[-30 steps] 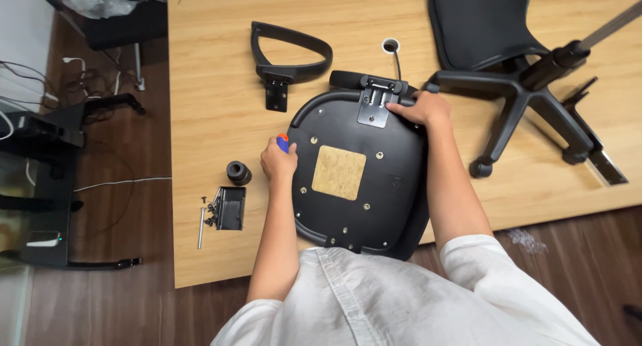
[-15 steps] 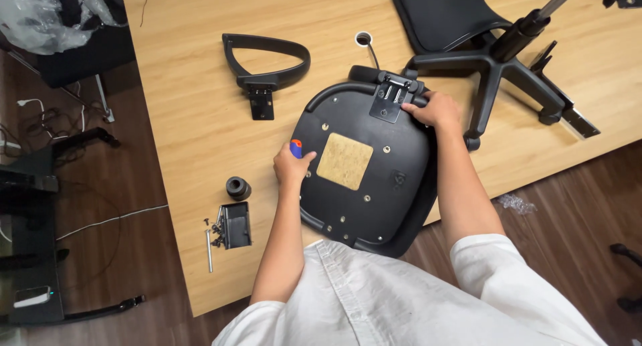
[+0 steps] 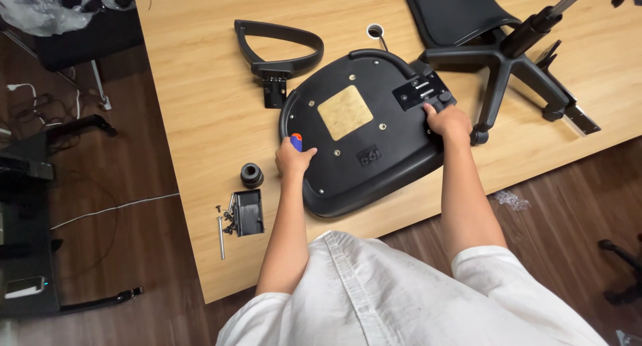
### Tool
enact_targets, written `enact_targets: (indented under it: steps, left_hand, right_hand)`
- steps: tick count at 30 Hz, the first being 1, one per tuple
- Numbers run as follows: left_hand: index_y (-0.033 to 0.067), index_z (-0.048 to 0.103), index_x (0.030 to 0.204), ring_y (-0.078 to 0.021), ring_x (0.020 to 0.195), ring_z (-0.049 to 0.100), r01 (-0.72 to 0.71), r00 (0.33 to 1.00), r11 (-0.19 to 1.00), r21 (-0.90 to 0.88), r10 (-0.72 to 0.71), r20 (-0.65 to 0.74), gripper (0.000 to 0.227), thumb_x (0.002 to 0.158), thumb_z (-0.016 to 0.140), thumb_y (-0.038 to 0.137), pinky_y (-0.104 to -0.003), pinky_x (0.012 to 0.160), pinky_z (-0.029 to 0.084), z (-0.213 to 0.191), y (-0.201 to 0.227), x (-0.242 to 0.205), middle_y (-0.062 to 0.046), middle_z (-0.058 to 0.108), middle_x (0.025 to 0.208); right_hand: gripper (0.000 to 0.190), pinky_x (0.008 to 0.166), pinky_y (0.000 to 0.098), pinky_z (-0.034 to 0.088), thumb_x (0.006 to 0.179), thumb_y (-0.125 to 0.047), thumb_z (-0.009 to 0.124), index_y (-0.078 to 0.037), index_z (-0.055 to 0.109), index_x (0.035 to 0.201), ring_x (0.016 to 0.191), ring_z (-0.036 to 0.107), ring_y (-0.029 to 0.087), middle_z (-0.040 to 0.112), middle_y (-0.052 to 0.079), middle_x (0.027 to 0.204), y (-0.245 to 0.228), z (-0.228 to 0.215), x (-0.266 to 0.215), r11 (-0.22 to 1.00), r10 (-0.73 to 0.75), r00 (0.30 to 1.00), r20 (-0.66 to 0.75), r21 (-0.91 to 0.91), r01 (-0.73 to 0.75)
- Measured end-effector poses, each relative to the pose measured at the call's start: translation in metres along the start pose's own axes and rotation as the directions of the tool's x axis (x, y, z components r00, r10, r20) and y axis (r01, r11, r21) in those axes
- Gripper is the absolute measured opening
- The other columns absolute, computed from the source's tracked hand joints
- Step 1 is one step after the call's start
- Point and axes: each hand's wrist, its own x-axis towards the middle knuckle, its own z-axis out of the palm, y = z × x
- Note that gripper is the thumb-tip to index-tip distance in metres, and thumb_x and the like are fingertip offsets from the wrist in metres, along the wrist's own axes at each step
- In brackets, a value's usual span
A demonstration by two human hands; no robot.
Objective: The person assembles an office chair seat on a wooden table. They align a metal seat mounting plate against the underside of the seat cushion, position screws, and drive them in with a screwdriver, then begin attaching an armrest to the seat.
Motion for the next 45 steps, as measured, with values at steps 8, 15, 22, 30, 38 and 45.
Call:
enact_targets:
  steps: [8, 15, 22, 30, 38, 45]
  left_hand:
    - [0.0033, 0.060, 0.119, -0.0396, 0.100, 0.068, 0.090, 0.993, 0.994, -0.055, -0.094, -0.074, 0.078, 0.059, 0.099, 0.034, -0.047, 0.083, 0.057, 0.020, -0.021, 0.005, -0.023, 0.066, 0.114]
    - [0.0037, 0.068, 0.107, -0.0411, 0.092, 0.072, -0.097, 0.985, 0.969, -0.226, 0.061, -0.160, 0.043, 0.084, 0.082, 0.037, -0.049, 0.083, 0.058, 0.022, 0.003, 0.006, -0.022, 0.075, 0.095]
    - [0.0024, 0.072, 0.096, -0.0386, 0.091, 0.073, 0.064, 0.981, 0.991, -0.121, -0.085, -0.172, 0.042, 0.071, 0.085, 0.034, -0.046, 0.082, 0.058, 0.022, -0.016, 0.037, -0.020, 0.075, 0.093]
    - [0.0014, 0.078, 0.093, -0.0381, 0.096, 0.074, 0.355, 0.930, 0.934, -0.037, -0.357, -0.086, 0.042, 0.074, 0.084, 0.038, -0.045, 0.087, 0.058, 0.039, -0.059, 0.025, -0.023, 0.076, 0.098]
    - [-0.0070, 0.074, 0.096, -0.0290, 0.090, 0.075, 0.578, 0.815, 0.740, -0.344, -0.540, 0.208, 0.048, 0.068, 0.092, 0.028, -0.041, 0.077, 0.057, 0.058, -0.094, 0.042, -0.017, 0.076, 0.096]
    - [-0.0052, 0.070, 0.100, -0.0223, 0.083, 0.072, 0.551, 0.833, 0.657, -0.515, -0.468, 0.294, 0.031, 0.070, 0.078, -0.001, -0.043, 0.069, 0.052, 0.083, -0.090, 0.051, -0.016, 0.075, 0.095]
  right_hand:
    - [0.079, 0.107, 0.0467, 0.047, 0.094, -0.069, 0.056, -0.002, 0.065, 0.135, 0.131, 0.059, 0.040, 0.062, 0.023, 0.141, 0.019, 0.019, 0.001, 0.994, 0.111, 0.992, 0.059, -0.022, -0.110]
    - [0.085, 0.108, 0.0561, 0.038, 0.085, -0.048, 0.075, -0.007, 0.041, 0.150, 0.138, 0.041, 0.044, 0.041, 0.024, 0.151, -0.014, 0.024, -0.047, 0.997, -0.061, 0.984, -0.166, 0.035, 0.067]
    - [0.068, 0.117, 0.0638, 0.023, 0.085, -0.039, 0.076, -0.008, 0.056, 0.141, 0.139, 0.036, 0.044, 0.045, 0.022, 0.147, -0.035, 0.057, -0.033, 0.900, -0.423, 0.837, -0.347, -0.055, 0.432]
    - [0.061, 0.113, 0.0663, 0.022, 0.082, -0.036, 0.076, -0.012, 0.062, 0.136, 0.141, 0.030, 0.050, 0.045, 0.022, 0.149, -0.074, 0.056, -0.029, 0.809, -0.579, 0.777, -0.246, -0.055, 0.586]
    - [0.062, 0.121, 0.0559, 0.024, 0.087, -0.038, 0.073, -0.012, 0.061, 0.142, 0.147, 0.032, 0.047, 0.043, 0.024, 0.155, -0.066, 0.081, 0.030, 0.760, -0.636, 0.722, -0.272, -0.060, 0.647]
    - [0.072, 0.121, 0.0614, 0.009, 0.092, -0.050, 0.059, -0.015, 0.046, 0.153, 0.151, 0.015, 0.049, 0.026, 0.025, 0.164, -0.062, 0.078, 0.018, 0.811, -0.585, 0.780, -0.224, -0.127, 0.571]
